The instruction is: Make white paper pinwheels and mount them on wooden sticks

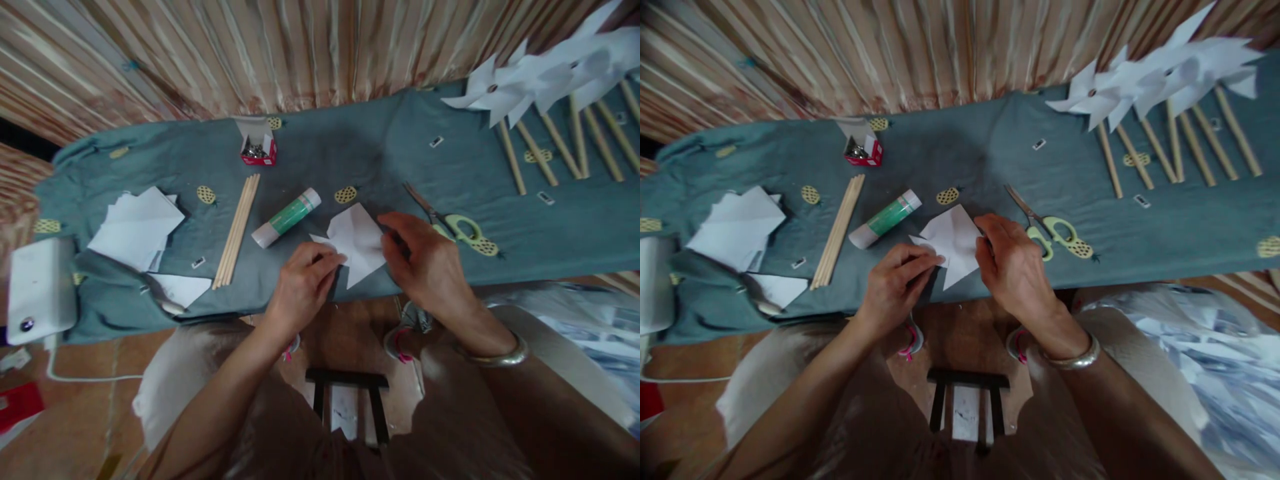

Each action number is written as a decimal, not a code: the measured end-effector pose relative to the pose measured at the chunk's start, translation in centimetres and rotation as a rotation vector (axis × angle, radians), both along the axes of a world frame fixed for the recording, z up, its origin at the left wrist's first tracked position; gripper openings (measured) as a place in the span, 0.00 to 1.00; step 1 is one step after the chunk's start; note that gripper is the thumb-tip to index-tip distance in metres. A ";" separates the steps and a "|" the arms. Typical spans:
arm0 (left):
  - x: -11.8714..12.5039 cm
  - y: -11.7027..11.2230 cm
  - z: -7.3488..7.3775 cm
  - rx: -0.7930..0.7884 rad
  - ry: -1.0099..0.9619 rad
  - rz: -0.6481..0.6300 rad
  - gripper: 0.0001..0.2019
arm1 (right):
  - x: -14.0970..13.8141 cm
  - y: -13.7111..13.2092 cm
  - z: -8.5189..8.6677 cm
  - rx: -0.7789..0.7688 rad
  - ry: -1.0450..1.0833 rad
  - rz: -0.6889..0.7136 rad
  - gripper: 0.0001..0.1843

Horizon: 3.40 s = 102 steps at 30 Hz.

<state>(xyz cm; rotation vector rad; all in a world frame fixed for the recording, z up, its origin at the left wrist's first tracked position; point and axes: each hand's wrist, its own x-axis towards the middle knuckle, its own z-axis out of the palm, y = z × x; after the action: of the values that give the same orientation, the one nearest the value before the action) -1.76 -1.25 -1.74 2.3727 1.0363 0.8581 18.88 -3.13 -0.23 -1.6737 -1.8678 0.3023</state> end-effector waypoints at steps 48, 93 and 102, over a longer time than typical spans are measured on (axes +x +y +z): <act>1.3 -2.5 1.2 0.214 0.249 -0.163 0.07 | 2.2 -2.1 -0.5 -0.167 0.425 0.273 0.03; 1.6 -2.8 0.9 0.196 0.215 -0.159 0.10 | 0.0 -1.7 -0.4 -0.048 0.117 0.099 0.08; 1.6 -2.6 1.0 0.196 0.228 -0.162 0.10 | -0.1 -1.7 -0.3 -0.059 0.106 0.096 0.08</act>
<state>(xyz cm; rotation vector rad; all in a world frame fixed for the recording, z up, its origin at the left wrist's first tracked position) -0.11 -3.90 -0.75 2.7274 0.8589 0.6691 18.76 -4.80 -0.50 -1.5771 -1.8800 0.4812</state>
